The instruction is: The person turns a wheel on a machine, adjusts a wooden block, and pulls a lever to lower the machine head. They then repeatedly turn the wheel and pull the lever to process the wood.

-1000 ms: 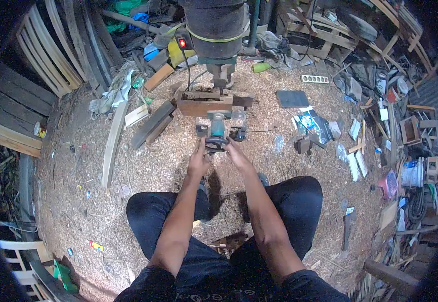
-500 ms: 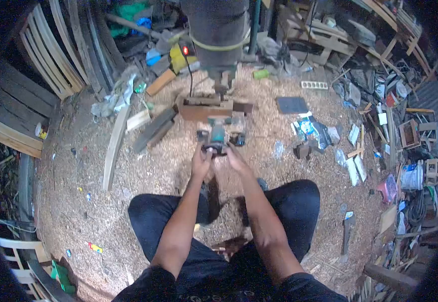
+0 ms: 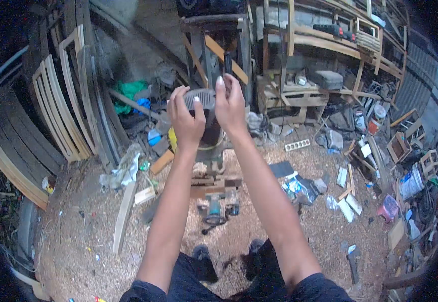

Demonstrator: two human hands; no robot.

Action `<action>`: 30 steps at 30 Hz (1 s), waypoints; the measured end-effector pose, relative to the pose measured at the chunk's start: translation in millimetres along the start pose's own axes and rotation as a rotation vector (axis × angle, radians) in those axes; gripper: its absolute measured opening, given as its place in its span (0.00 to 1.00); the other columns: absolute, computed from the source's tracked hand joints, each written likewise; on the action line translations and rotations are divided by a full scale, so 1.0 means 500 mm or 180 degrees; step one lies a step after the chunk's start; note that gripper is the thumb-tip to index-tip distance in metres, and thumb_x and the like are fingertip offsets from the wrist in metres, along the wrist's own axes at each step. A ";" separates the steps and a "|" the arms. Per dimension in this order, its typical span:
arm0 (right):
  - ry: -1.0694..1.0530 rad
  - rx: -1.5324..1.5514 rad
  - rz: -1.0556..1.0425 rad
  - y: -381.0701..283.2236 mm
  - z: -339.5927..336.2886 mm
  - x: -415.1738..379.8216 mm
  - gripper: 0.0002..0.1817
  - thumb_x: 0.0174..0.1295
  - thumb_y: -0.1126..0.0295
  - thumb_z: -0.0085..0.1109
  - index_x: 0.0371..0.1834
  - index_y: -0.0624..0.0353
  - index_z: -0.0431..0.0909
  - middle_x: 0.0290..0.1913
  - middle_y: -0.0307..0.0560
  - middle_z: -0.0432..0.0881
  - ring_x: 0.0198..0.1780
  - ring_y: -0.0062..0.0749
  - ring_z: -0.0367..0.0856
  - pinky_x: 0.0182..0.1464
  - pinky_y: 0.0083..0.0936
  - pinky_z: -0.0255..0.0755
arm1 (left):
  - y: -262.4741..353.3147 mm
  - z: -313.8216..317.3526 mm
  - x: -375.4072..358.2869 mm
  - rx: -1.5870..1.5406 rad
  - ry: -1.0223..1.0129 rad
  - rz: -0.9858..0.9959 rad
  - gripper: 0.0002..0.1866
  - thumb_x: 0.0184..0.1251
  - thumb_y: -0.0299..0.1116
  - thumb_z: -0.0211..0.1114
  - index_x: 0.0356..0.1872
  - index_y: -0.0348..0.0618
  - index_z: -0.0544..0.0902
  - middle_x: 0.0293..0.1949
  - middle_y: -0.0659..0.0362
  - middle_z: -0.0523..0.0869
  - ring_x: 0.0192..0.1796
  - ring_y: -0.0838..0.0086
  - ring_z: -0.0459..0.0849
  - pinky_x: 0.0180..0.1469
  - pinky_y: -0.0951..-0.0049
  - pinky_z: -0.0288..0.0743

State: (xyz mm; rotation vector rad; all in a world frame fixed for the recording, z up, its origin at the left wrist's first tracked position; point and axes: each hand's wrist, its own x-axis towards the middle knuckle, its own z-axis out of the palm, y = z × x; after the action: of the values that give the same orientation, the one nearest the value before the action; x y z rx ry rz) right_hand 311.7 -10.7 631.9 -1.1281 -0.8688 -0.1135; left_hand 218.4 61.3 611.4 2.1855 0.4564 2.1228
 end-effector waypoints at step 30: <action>0.0563 0.0822 0.0297 0.016 -0.010 0.004 0.22 0.66 0.62 0.54 0.15 0.62 0.74 0.15 0.34 0.70 0.20 0.18 0.65 0.26 0.23 0.56 | -0.049 0.066 -0.043 0.0144 0.0272 -0.0092 0.12 0.54 0.30 0.51 0.34 0.43 0.83 0.39 0.55 0.88 0.45 0.56 0.85 0.58 0.58 0.72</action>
State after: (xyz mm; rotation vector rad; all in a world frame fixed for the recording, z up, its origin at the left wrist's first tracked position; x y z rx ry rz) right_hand 319.6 -10.4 626.7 -0.9000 -0.6516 -0.0222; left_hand 246.5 84.5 582.8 2.1039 0.5436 2.2191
